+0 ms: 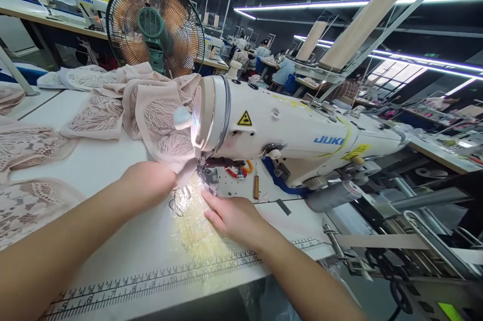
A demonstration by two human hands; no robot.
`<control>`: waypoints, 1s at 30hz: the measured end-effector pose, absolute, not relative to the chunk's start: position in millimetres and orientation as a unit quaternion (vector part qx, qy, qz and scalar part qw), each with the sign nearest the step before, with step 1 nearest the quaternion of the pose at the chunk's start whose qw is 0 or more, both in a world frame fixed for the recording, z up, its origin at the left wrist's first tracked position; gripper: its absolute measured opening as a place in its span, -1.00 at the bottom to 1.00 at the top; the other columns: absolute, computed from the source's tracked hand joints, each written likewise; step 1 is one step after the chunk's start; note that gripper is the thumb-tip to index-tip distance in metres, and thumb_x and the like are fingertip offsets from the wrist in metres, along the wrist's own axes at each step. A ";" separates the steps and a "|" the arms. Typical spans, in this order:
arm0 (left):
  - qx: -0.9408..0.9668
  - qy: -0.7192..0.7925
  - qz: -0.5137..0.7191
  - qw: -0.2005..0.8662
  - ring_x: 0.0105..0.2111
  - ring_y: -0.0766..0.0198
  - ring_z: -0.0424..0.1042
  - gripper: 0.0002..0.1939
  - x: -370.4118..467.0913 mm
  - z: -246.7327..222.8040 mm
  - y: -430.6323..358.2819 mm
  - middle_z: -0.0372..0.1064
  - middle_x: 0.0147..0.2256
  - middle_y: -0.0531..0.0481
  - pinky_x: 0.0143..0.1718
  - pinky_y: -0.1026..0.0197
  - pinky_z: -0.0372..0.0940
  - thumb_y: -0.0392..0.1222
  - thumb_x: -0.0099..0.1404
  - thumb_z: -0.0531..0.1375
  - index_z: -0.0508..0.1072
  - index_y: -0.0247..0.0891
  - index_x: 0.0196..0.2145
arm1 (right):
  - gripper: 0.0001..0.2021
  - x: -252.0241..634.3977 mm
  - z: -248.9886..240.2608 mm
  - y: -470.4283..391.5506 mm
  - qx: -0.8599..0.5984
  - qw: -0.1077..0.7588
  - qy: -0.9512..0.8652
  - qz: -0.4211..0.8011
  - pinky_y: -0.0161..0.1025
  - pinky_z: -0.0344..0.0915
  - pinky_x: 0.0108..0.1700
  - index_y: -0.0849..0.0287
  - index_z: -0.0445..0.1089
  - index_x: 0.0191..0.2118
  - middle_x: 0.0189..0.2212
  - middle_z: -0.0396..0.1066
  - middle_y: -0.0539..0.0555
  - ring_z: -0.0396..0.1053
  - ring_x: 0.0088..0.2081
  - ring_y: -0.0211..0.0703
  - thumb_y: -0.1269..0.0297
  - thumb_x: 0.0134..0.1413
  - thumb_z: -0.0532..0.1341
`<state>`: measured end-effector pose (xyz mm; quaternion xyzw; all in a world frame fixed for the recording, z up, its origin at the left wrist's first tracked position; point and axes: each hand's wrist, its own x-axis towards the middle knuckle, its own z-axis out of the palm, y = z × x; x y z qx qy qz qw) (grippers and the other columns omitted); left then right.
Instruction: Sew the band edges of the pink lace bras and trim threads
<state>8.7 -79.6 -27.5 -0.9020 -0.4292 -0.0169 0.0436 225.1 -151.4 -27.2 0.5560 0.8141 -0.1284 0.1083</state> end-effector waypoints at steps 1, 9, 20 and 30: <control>-0.889 -0.456 -0.004 0.042 -0.62 0.24 0.32 -0.61 10.8 -21.5 -82.9 0.36 -0.62 -0.03 -0.55 0.22 0.19 -0.25 0.32 -0.04 0.52 -0.25 -0.50 | -0.54 225.2 -27.1 -151.7 0.554 0.108 0.815 -0.129 -0.25 -0.06 -0.47 0.06 0.09 0.27 -0.30 0.51 0.07 0.40 -0.34 -0.09 0.14 0.30 -0.05; -0.761 -0.645 0.046 -0.053 0.17 -0.17 0.15 -0.44 22.1 -26.9 -40.5 0.14 0.22 -0.27 -0.01 -0.23 0.21 0.14 0.39 -0.11 0.15 -0.12 0.24 | -0.52 227.2 -34.4 -154.5 0.554 0.066 0.817 -0.145 -0.27 0.00 -0.44 0.05 0.10 0.28 -0.33 0.50 0.08 0.40 -0.35 -0.07 0.16 0.28 -0.06; -0.657 -0.753 -0.019 -0.045 0.07 0.01 0.28 -0.55 -40.8 -26.9 14.8 0.20 0.14 -0.18 0.06 -0.19 0.24 -0.02 0.34 0.14 0.27 -0.23 0.12 | -0.53 229.7 -35.8 -155.0 0.546 0.041 0.824 -0.143 -0.27 0.00 -0.41 0.03 0.19 0.24 -0.33 0.52 0.11 0.41 -0.32 -0.03 0.16 0.23 -0.02; -0.669 -0.741 -0.041 -0.046 -0.05 0.11 0.37 -0.66 -128.8 -4.4 -81.5 0.32 0.02 -0.14 -0.05 -0.07 0.34 -0.09 0.34 0.16 0.36 -0.27 0.02 | -0.53 232.2 -39.8 -155.9 0.537 0.032 0.830 -0.147 -0.28 0.01 -0.40 0.01 0.18 0.25 -0.29 0.52 0.12 0.41 -0.28 -0.02 0.17 0.24 -0.03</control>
